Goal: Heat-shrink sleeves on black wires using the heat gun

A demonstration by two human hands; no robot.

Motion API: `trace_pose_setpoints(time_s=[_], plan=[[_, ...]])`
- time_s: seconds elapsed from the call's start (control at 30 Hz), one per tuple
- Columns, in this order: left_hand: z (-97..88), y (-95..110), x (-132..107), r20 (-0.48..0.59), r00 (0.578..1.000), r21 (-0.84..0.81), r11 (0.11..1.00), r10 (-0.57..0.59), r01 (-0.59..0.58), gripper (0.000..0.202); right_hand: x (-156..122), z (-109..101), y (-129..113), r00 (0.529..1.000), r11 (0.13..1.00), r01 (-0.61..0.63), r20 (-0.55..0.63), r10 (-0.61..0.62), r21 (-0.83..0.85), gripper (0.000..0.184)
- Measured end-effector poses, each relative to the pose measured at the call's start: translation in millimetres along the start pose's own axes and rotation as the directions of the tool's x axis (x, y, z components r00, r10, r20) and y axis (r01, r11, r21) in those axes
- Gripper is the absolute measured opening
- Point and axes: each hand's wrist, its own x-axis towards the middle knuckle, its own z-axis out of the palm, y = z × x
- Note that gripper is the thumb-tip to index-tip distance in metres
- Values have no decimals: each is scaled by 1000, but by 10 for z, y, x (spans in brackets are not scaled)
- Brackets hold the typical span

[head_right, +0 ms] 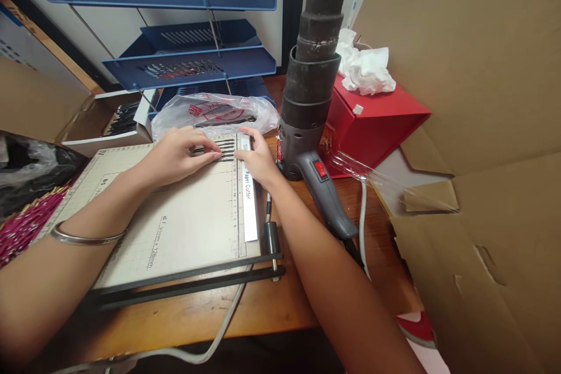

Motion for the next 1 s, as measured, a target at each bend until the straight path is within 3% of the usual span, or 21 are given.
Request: trace_pose_setpoints(time_s=[1.0], plan=[[37,18,23,10,1000,77,997,16,-17,23,5,7,-18,1000,1000,16,4,-16,-19,71]])
